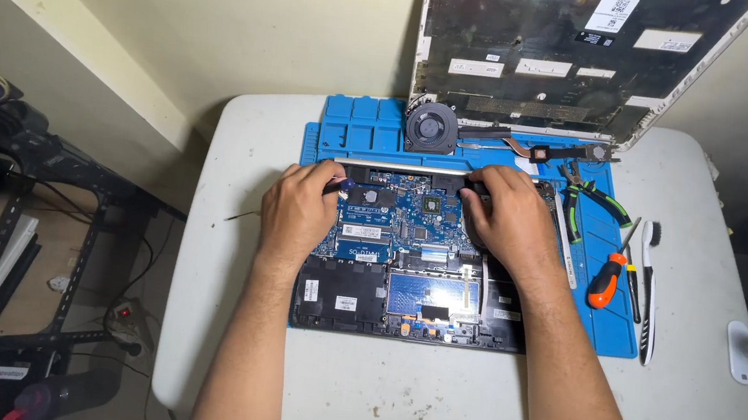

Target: A person is disassembling a laptop on a repair bench, removing internal screws and disconnecting ribbon cables from the motherboard.

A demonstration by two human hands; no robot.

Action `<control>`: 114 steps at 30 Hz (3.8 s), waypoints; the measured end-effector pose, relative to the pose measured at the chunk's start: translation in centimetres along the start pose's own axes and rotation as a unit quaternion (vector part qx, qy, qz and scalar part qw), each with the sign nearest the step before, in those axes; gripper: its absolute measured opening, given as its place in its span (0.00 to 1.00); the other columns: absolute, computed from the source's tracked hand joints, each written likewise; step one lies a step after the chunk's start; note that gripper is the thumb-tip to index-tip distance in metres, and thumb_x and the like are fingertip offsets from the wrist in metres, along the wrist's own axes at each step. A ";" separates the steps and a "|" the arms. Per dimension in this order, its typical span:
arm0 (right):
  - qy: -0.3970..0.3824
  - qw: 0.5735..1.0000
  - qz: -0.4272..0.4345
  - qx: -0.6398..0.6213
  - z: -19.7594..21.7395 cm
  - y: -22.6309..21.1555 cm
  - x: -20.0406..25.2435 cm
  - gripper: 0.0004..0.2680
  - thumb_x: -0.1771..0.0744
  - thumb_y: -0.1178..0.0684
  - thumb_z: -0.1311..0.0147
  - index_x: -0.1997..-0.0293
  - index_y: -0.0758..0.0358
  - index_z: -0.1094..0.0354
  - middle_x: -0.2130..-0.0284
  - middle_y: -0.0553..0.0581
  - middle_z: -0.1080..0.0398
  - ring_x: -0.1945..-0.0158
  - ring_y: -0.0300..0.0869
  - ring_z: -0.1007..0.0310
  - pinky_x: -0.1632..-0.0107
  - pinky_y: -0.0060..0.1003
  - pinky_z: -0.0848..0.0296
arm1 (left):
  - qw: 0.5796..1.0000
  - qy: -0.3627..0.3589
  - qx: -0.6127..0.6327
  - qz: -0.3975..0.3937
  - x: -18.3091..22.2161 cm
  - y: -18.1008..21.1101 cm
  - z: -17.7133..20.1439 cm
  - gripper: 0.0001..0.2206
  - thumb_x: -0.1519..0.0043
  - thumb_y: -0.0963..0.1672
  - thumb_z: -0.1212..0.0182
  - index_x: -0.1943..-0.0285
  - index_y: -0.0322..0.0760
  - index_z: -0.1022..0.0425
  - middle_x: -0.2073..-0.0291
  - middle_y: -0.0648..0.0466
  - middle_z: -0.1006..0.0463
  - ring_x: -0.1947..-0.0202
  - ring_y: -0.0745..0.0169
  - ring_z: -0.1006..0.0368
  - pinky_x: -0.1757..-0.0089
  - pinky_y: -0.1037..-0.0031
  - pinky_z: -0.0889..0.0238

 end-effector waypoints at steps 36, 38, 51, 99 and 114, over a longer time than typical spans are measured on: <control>0.004 0.987 0.144 0.068 -9.8 -8.6 -4.0 0.02 0.35 0.49 0.39 0.63 0.49 0.23 0.67 0.47 0.23 0.58 0.43 0.23 0.45 0.46 0.27 | 0.999 -0.028 0.016 0.001 0.3 0.1 0.0 0.09 0.41 0.39 0.37 0.57 0.51 0.22 0.72 0.51 0.17 0.62 0.50 0.19 0.61 0.60 0.25; 0.001 0.990 0.128 0.056 -9.6 -8.5 -4.1 0.02 0.33 0.50 0.41 0.63 0.49 0.23 0.67 0.47 0.23 0.58 0.43 0.23 0.43 0.47 0.28 | 0.999 -0.035 0.020 0.003 0.3 0.1 -0.1 0.09 0.41 0.39 0.36 0.57 0.50 0.22 0.71 0.51 0.17 0.62 0.50 0.19 0.61 0.61 0.25; 0.003 0.996 0.077 -0.043 -10.8 -7.0 -4.3 0.02 0.33 0.55 0.41 0.62 0.51 0.22 0.69 0.49 0.25 0.61 0.49 0.22 0.49 0.49 0.24 | 0.998 -0.050 0.027 0.013 0.3 1.1 1.0 0.08 0.41 0.41 0.34 0.54 0.50 0.20 0.67 0.52 0.15 0.61 0.52 0.20 0.61 0.62 0.25; -0.132 0.985 0.047 -0.098 -2.5 -2.7 -2.4 0.12 0.33 0.56 0.40 0.45 0.60 0.32 0.55 0.61 0.23 0.46 0.54 0.24 0.35 0.70 0.42 | 0.959 0.214 0.108 -0.148 1.3 5.2 3.1 0.07 0.36 0.46 0.32 0.51 0.47 0.16 0.63 0.58 0.17 0.64 0.62 0.23 0.62 0.75 0.27; -0.009 0.933 -0.078 -0.352 2.9 2.6 -1.9 0.11 0.34 0.60 0.38 0.46 0.61 0.26 0.60 0.62 0.22 0.56 0.44 0.22 0.50 0.42 0.21 | 0.978 0.160 0.127 -0.050 -0.2 4.7 3.9 0.06 0.33 0.43 0.37 0.49 0.42 0.19 0.68 0.48 0.17 0.65 0.50 0.22 0.64 0.66 0.27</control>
Point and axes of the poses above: each hand's wrist, its own x-axis away from the middle knuckle, its own z-axis out of the back of the hand, y = z × x, the point moved 10 cm from there along -x, towards the middle knuckle
